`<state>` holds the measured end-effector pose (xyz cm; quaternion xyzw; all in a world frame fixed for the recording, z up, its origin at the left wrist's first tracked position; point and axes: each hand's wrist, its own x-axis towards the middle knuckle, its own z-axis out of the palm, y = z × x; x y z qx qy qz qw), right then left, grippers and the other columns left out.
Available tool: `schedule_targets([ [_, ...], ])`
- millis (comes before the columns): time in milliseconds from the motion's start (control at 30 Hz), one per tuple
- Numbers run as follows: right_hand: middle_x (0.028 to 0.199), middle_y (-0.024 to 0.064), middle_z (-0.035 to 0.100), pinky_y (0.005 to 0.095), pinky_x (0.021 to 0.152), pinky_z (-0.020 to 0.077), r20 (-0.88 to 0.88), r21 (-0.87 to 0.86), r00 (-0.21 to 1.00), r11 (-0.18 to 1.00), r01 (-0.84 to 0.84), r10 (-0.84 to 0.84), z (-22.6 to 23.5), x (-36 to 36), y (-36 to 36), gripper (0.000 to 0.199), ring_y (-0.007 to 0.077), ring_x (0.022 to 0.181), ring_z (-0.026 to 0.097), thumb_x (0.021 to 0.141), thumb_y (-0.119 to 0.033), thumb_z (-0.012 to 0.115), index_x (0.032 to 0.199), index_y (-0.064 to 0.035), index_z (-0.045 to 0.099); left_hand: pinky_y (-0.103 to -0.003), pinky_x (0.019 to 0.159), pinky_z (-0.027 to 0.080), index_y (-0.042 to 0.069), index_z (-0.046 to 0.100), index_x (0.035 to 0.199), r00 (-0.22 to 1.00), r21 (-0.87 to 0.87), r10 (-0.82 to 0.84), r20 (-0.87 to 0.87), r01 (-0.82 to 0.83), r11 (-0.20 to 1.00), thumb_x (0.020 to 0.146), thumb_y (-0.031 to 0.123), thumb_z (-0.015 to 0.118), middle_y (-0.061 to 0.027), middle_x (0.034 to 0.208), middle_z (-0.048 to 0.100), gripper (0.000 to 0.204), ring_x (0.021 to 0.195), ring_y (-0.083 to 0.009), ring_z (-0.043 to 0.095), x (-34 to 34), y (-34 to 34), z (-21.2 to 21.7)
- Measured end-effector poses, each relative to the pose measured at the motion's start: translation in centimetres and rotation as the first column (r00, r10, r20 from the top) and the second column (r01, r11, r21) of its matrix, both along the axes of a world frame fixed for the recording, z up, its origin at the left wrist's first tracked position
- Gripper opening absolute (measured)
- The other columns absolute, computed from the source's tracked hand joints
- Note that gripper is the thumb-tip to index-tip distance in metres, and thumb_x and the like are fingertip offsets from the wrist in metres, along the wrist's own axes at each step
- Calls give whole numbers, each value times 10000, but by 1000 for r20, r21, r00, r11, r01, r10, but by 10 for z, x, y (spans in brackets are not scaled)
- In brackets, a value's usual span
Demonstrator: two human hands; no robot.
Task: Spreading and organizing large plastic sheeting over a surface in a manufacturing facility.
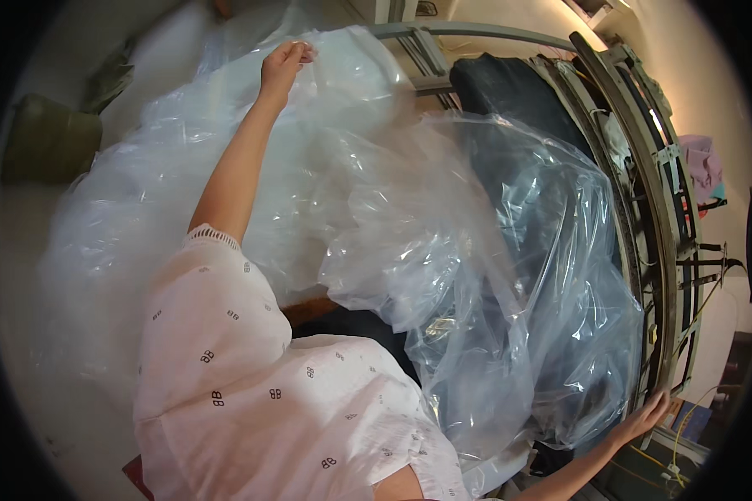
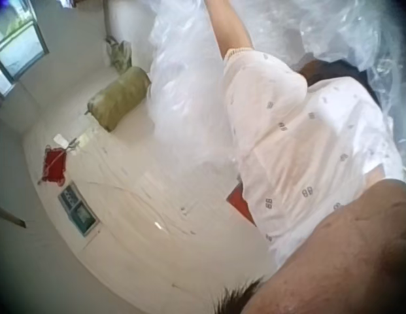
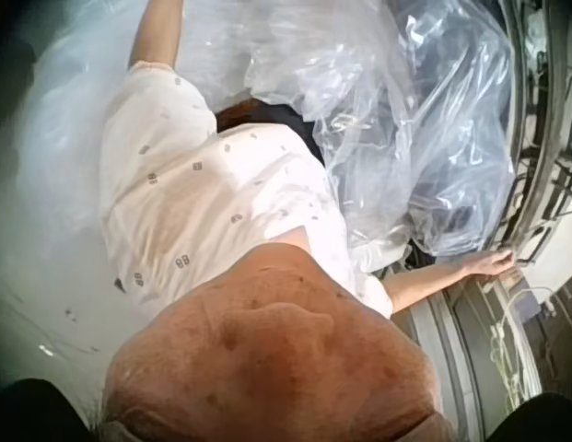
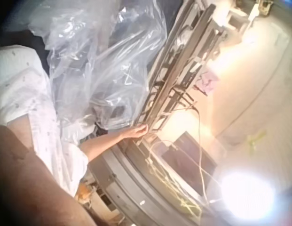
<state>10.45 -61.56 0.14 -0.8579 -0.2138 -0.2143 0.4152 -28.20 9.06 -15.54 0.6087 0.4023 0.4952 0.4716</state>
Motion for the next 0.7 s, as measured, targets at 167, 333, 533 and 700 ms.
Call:
schedule_targets([
  [167, 974, 26, 550, 252, 823, 405, -215, 216, 828, 852, -477, 518, 24, -81, 159, 220, 106, 862, 521, 909, -198, 469, 1014, -33, 567, -247, 769, 421, 35, 588, 889, 988, 247, -153, -30, 156, 956, 899, 154, 468, -25, 855, 611, 169, 818, -116, 570, -30, -91, 76],
  [333, 1095, 98, 553, 283, 837, 435, -431, 602, 194, 441, -665, 881, 30, -200, 325, 296, 170, 954, 556, 873, -158, 492, 1116, 7, 533, -266, 781, 433, 18, 574, 864, 877, 369, -474, 72, 418, 830, 898, 87, 447, -54, 847, 603, 148, 817, -139, 567, -42, -202, 113],
  [533, 1035, 107, 588, 318, 842, 426, -562, 451, -45, 260, -854, 826, -11, -263, 413, 368, 205, 949, 567, 837, -235, 559, 1113, 8, 539, -274, 771, 455, 21, 547, 859, 644, 241, -763, 59, 732, 637, 889, 53, 433, -78, 836, 597, 122, 818, -144, 572, -42, -294, 139],
  [700, 691, 32, 579, 282, 585, 419, -249, 48, 608, 636, -770, 754, -40, -181, 401, 162, 131, 642, 551, 827, -181, 519, 863, -40, 589, -255, 632, 459, 48, 480, 830, 682, -162, -187, 707, 413, 896, 886, 86, 466, -10, 645, 444, 70, 601, -124, 478, -108, -271, 126],
])
